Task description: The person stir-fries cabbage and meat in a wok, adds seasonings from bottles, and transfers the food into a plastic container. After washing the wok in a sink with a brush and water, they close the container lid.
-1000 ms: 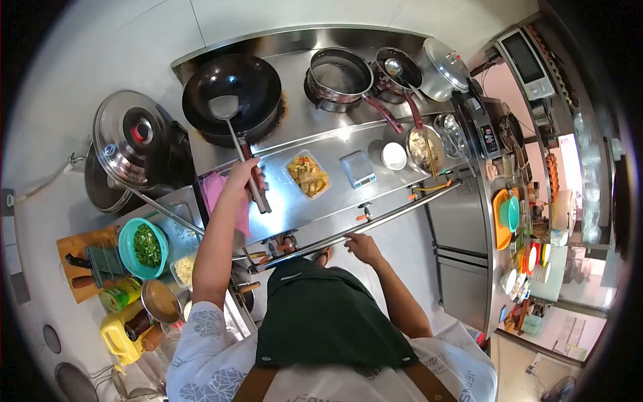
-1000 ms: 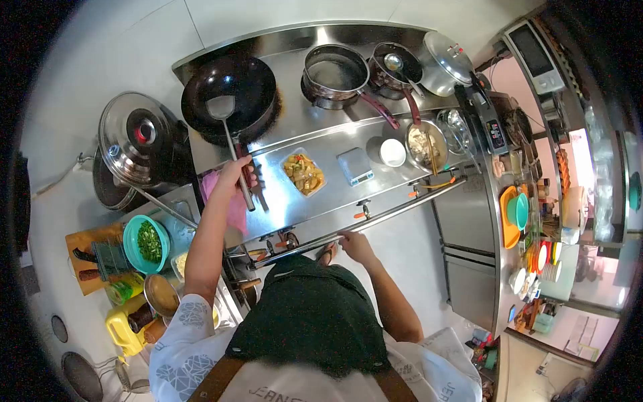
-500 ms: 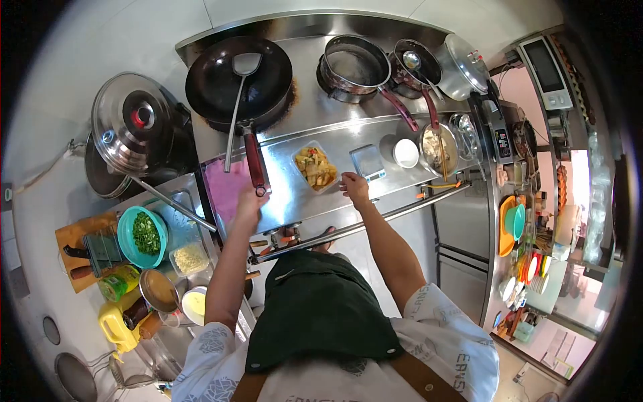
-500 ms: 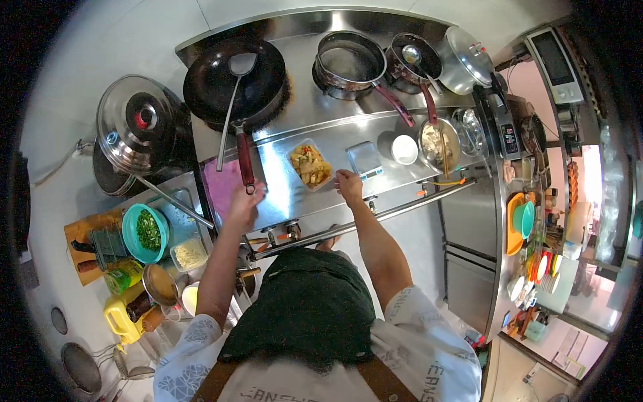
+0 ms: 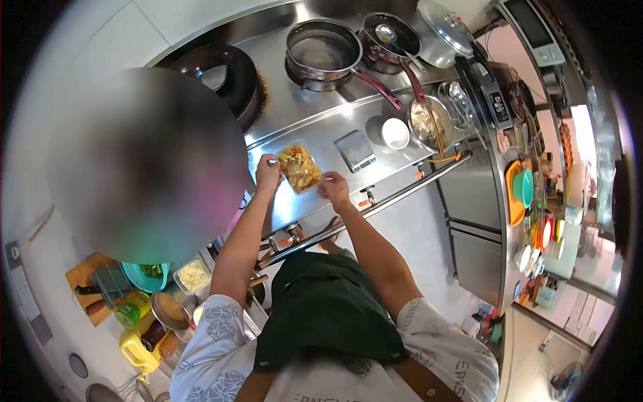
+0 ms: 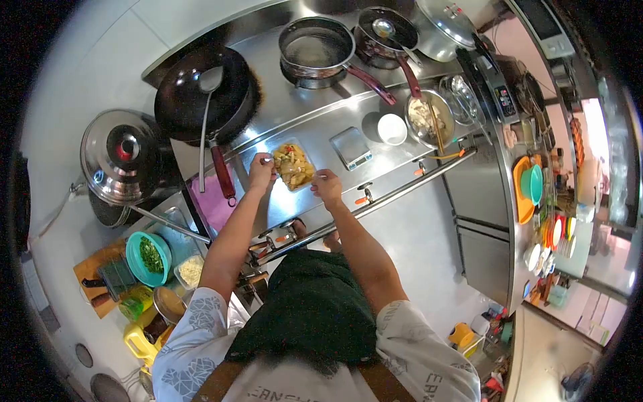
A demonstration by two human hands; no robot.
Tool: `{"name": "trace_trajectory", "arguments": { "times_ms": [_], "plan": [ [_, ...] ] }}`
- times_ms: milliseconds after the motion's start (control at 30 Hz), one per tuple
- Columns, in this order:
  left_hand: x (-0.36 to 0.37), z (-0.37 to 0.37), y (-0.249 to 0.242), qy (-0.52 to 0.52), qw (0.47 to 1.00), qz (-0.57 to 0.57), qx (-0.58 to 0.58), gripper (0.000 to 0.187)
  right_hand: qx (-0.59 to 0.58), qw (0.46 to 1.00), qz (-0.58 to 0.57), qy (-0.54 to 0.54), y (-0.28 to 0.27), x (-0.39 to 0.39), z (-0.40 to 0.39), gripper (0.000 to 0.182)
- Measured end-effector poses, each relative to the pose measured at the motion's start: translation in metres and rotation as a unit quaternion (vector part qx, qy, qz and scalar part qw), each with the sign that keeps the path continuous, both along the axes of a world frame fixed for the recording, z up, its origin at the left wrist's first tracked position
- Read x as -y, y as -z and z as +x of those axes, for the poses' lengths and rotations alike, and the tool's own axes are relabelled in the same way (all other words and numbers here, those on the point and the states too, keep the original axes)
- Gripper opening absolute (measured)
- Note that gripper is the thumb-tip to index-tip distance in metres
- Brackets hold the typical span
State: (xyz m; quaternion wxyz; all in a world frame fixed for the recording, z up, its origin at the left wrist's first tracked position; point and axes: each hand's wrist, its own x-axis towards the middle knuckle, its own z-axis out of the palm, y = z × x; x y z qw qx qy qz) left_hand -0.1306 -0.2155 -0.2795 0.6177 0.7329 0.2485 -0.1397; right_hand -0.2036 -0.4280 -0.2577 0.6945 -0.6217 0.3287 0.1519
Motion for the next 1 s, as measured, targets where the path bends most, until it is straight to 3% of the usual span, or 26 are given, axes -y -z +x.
{"name": "trace_trajectory", "arguments": {
  "times_ms": [233,367,467,533,633,700,1000],
  "plan": [
    [0.001,-0.012,0.006,0.040,0.997,-0.012,0.068,0.023,0.096,0.976,-0.181,-0.071,0.026,0.003,-0.004,0.016],
    [0.025,-0.042,-0.016,0.016,0.994,-0.092,0.051,0.027,0.154,0.954,-0.248,-0.072,0.026,0.031,-0.032,0.012],
    [0.064,-0.073,-0.045,0.043,0.993,-0.083,0.067,0.029,0.123,0.982,-0.140,-0.028,-0.023,0.070,-0.065,0.012],
    [0.091,-0.097,-0.057,0.054,0.991,-0.101,0.071,0.031,0.153,0.975,-0.157,-0.039,-0.028,0.097,-0.095,0.010],
    [0.169,-0.130,-0.097,0.074,0.988,-0.128,0.035,0.037,0.173,0.968,-0.180,0.001,-0.041,0.166,-0.154,0.009],
    [0.219,-0.153,-0.092,0.136,0.982,-0.126,0.037,0.036,0.148,0.971,-0.186,0.032,-0.075,0.213,-0.194,0.009],
    [0.492,-0.222,-0.103,0.379,0.907,-0.184,-0.005,0.031,0.053,0.943,-0.236,0.230,-0.112,0.415,-0.347,0.013]
  ]
}}
